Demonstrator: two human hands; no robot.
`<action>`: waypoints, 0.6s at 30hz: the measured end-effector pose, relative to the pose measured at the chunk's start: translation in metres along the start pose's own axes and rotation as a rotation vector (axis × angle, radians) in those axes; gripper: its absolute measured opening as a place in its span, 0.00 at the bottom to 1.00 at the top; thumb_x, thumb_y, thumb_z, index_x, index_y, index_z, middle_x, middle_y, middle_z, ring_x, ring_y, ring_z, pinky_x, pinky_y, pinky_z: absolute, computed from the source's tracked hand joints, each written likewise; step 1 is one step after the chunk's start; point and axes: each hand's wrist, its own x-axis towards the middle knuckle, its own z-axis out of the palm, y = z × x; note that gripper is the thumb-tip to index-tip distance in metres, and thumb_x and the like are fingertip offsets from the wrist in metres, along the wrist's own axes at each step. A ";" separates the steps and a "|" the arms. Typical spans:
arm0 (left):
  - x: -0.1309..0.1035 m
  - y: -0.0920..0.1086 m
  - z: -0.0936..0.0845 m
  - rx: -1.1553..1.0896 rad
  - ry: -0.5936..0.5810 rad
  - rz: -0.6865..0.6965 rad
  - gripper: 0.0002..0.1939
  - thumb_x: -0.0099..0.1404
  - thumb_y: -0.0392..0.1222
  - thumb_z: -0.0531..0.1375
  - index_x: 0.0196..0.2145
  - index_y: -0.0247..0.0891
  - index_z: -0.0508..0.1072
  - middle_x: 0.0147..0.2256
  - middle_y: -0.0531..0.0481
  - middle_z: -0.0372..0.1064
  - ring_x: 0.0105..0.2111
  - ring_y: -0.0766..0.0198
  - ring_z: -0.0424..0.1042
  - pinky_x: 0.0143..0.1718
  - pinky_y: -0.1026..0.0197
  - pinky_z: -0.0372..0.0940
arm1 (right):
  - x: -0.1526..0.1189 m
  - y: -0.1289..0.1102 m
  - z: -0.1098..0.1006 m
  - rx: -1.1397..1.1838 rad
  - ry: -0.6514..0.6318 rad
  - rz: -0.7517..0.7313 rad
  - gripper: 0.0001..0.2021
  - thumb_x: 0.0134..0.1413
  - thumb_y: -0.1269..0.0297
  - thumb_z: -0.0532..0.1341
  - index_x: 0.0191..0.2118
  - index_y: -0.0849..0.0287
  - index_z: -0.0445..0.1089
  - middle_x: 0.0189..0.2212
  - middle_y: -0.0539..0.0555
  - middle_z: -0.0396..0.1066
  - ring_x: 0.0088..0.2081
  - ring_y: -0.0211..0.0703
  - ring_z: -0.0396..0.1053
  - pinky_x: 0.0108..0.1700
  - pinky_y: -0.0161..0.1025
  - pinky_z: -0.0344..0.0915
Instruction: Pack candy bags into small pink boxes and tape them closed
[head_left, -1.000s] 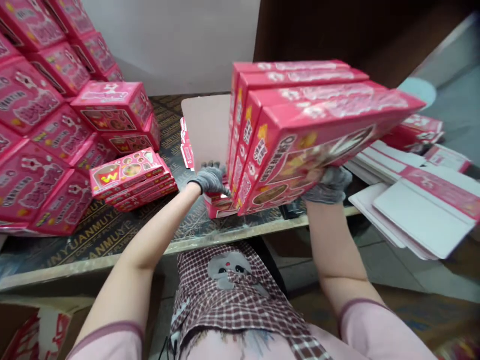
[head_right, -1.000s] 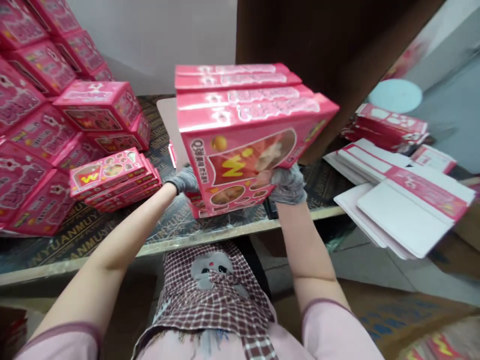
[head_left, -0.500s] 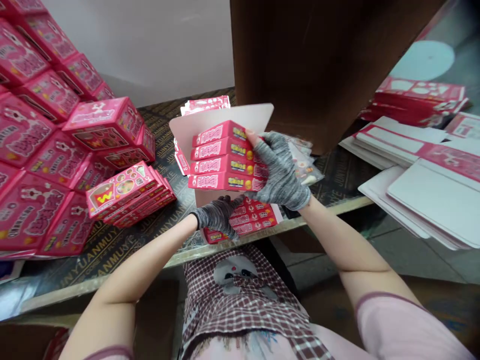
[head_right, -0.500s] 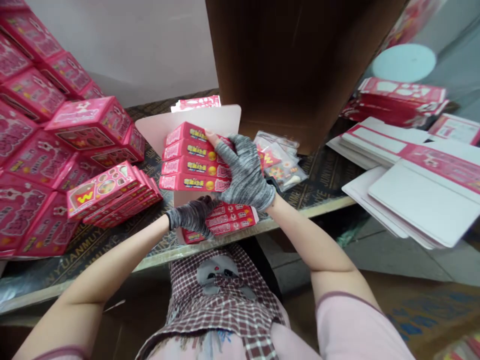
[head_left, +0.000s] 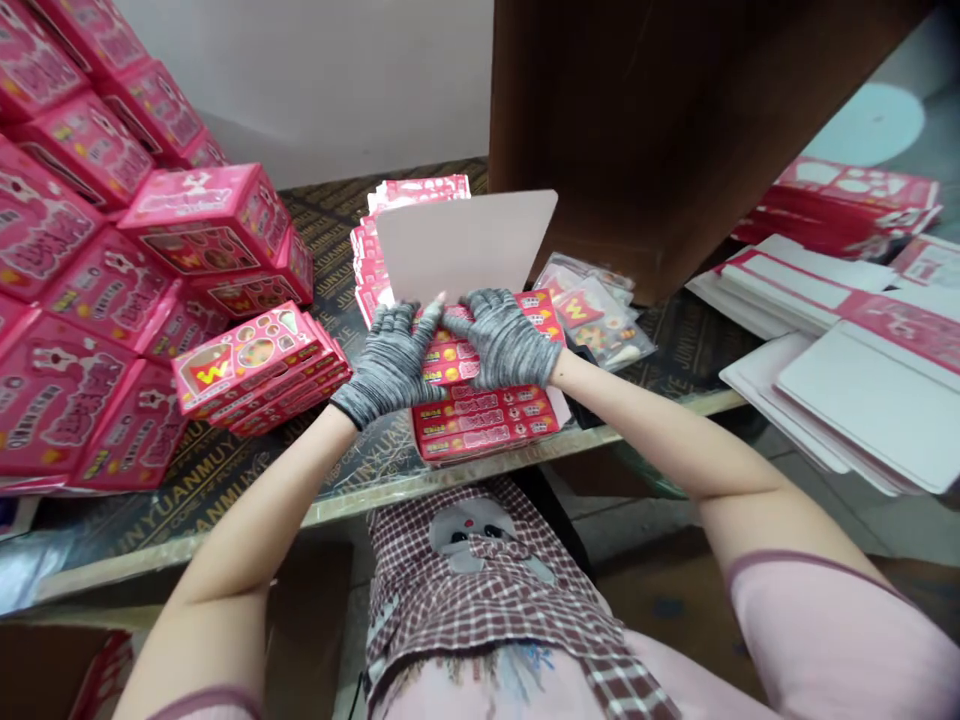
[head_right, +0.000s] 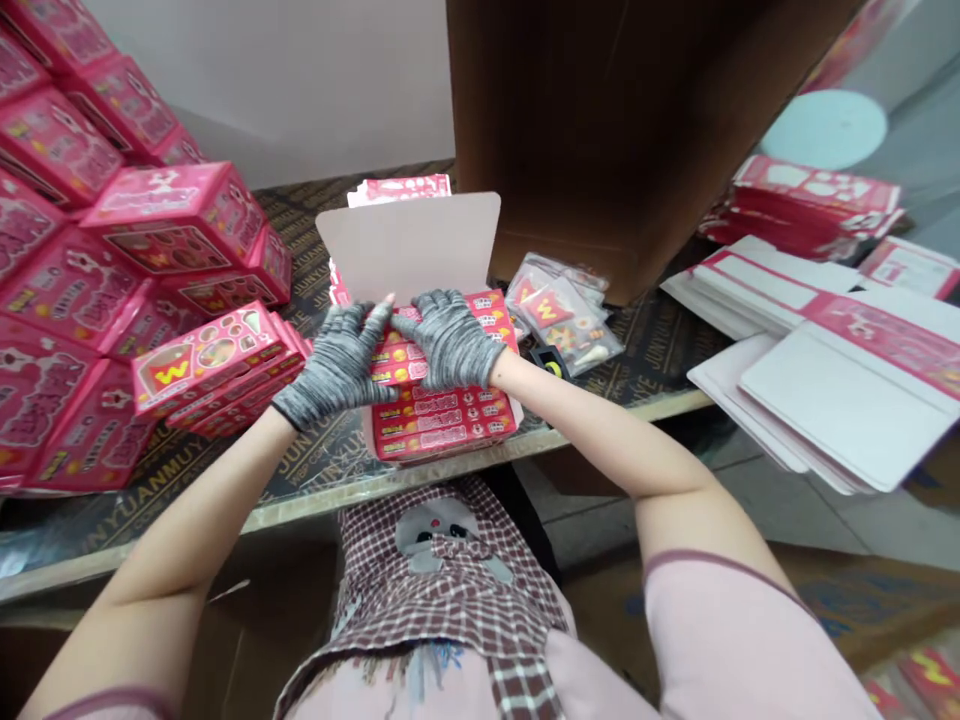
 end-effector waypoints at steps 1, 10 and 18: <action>0.007 -0.007 0.003 -0.009 -0.044 -0.002 0.63 0.48 0.64 0.73 0.72 0.31 0.54 0.59 0.30 0.66 0.58 0.35 0.68 0.62 0.39 0.63 | 0.004 0.000 -0.001 0.016 -0.011 -0.019 0.48 0.51 0.45 0.68 0.73 0.63 0.54 0.59 0.72 0.64 0.56 0.70 0.61 0.58 0.64 0.57; 0.012 -0.016 0.030 0.020 -0.155 -0.178 0.49 0.63 0.67 0.62 0.70 0.32 0.58 0.66 0.28 0.61 0.68 0.33 0.59 0.71 0.27 0.40 | 0.016 0.038 0.035 0.304 -0.069 0.015 0.48 0.53 0.37 0.68 0.72 0.58 0.58 0.68 0.67 0.60 0.66 0.67 0.60 0.67 0.64 0.59; 0.021 -0.006 0.076 0.065 -0.259 -0.042 0.25 0.73 0.46 0.54 0.59 0.24 0.71 0.60 0.28 0.71 0.63 0.39 0.68 0.73 0.32 0.42 | -0.005 0.051 0.071 0.289 -0.198 0.189 0.31 0.63 0.54 0.64 0.64 0.71 0.67 0.67 0.74 0.63 0.67 0.73 0.62 0.69 0.69 0.56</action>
